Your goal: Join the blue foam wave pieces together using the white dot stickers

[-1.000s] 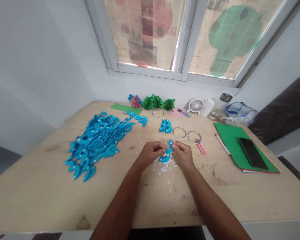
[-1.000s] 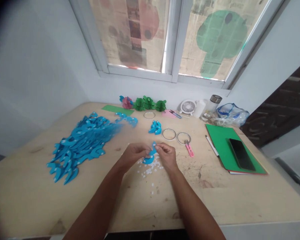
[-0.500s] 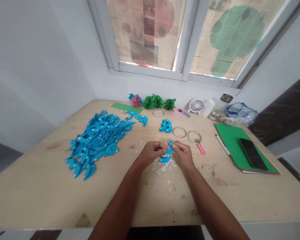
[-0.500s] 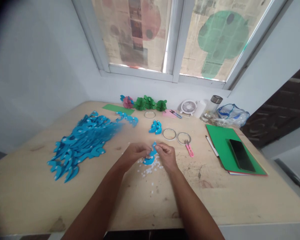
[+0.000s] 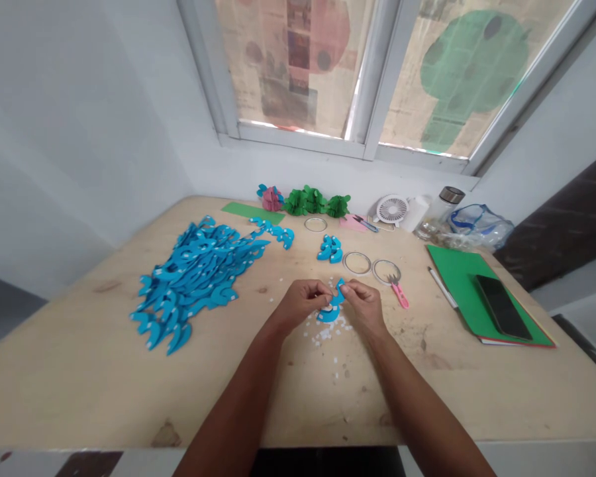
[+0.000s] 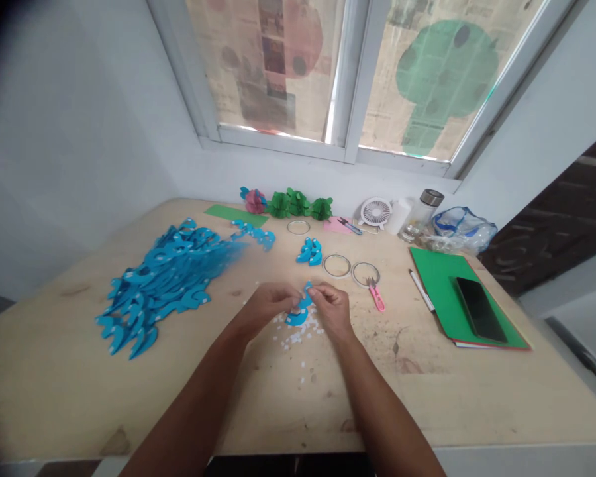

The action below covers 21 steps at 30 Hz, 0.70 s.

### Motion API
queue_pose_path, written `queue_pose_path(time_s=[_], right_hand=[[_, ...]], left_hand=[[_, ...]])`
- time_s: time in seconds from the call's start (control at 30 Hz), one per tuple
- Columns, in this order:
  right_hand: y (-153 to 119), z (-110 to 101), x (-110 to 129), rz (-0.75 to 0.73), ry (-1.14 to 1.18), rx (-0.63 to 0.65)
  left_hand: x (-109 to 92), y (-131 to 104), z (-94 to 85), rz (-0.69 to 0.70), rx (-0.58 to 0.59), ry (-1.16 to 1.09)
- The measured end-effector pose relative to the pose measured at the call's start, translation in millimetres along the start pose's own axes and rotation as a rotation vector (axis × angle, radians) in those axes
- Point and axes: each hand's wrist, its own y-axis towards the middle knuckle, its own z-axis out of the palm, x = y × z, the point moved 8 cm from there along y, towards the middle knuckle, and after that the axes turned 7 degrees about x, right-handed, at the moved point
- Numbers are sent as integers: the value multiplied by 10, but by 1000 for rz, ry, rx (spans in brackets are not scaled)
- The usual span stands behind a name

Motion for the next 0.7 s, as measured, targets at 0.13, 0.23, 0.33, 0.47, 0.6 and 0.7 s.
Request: queue_pose_path(time_s=[0.13,0.23,0.33,0.47,0.6,0.7], right_hand=[[-1,-21,-6,2,-42,-29],[-2,-34,-20,-2,-70,-37],[-4,-44,-30,-12,-88,-37],[-7,-59,-18,-41,-139,-41],[-8,-57,5,-51,-179,-33],[-3,-33,-2,-11,-142,-4]], left_hand=[[1,1,5,2,-1,8],[-8,0,14,9,1,14],[-29,-1,18,23,-4,32],[-40,0,25,28,-2,47],[-44,4,32,31,1,56],[-32,5,24,9,-14,60]])
